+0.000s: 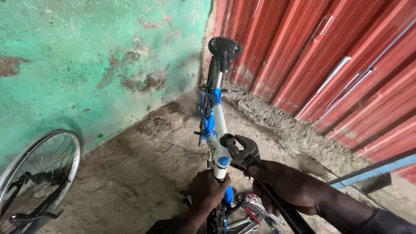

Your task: Disassembling the handlebars and headset of a bicycle using a multi-tool and an adjustable wrench.

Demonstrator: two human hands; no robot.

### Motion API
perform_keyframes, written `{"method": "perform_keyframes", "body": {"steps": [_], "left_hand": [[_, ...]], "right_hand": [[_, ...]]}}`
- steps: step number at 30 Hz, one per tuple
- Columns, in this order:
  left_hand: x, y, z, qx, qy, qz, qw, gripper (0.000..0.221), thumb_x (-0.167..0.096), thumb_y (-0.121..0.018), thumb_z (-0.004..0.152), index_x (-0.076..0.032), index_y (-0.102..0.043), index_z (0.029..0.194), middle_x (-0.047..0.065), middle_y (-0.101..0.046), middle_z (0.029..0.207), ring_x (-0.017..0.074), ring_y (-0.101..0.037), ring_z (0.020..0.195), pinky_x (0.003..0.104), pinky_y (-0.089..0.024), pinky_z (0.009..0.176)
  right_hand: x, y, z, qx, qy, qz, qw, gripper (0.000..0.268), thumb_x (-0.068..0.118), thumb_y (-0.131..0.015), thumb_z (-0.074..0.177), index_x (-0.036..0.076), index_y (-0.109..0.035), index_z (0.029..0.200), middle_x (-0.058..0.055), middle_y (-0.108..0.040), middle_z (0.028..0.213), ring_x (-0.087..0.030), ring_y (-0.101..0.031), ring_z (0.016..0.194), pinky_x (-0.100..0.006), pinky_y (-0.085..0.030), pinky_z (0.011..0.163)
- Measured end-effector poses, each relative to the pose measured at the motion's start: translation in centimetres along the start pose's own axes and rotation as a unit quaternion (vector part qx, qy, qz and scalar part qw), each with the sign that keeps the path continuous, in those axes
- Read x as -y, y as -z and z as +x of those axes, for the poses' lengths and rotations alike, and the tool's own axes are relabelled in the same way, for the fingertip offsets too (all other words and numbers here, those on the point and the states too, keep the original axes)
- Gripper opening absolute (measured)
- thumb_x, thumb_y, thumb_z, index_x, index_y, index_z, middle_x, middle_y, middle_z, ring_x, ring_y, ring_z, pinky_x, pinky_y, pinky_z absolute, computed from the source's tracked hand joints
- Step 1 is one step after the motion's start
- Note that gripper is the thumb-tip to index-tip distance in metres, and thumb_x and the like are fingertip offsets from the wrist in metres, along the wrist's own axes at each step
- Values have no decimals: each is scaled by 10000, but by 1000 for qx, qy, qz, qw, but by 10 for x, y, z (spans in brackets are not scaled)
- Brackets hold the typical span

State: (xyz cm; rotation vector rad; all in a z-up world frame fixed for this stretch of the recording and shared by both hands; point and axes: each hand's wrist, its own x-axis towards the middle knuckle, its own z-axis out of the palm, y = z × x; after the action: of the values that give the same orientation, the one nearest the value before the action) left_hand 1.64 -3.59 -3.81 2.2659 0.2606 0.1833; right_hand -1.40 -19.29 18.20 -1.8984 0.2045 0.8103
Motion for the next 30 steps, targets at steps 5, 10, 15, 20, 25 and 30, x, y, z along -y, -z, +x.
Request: {"method": "perform_keyframes", "body": {"steps": [5,10,15,20,25,30], "left_hand": [[-6,2,-2,23,35,29,999,489,-636,-740,784,-151,-789,821,77,-779,812,295,-749,710,465,-553,592],[1,5,-2,38,38,13,998,489,-639,-726,818,-155,-779,863,39,-781,825,229,-741,681,417,-559,558],[6,12,-2,38,40,0,999,496,-633,-739,794,-147,-789,877,69,-783,851,290,-754,732,475,-561,593],[11,14,-5,45,44,0,998,507,-636,-761,780,-141,-780,882,52,-783,857,257,-755,723,439,-571,565],[7,17,-6,39,38,9,998,519,-656,-737,779,-142,-773,847,66,-770,816,278,-743,709,455,-559,582],[-5,35,-10,99,40,-5,994,263,-448,-761,774,-191,-798,818,15,-781,797,229,-743,708,401,-570,611]], "right_hand": [[20,-11,-7,-10,-82,56,995,405,316,-470,1092,-65,-601,1136,-197,-603,738,-284,-545,429,-351,-438,376],[35,-16,-14,-26,-104,67,992,502,423,-439,1081,-34,-630,1162,-157,-570,728,-225,-461,412,-315,-351,339],[27,-33,-29,-98,-97,84,987,601,518,-421,1083,-19,-688,1042,-131,-497,604,-176,-359,343,-281,-245,277],[17,-54,-52,-103,-37,117,987,777,551,-448,1063,-155,-689,847,-191,-388,476,-213,-264,242,-303,-139,222],[-4,-57,-49,-70,31,57,995,612,424,-531,1010,-133,-705,824,-208,-485,487,-253,-400,324,-341,-278,342],[-44,-51,-29,-13,83,123,989,491,348,-568,1008,-118,-644,872,-203,-493,578,-265,-404,364,-340,-311,372]]}}
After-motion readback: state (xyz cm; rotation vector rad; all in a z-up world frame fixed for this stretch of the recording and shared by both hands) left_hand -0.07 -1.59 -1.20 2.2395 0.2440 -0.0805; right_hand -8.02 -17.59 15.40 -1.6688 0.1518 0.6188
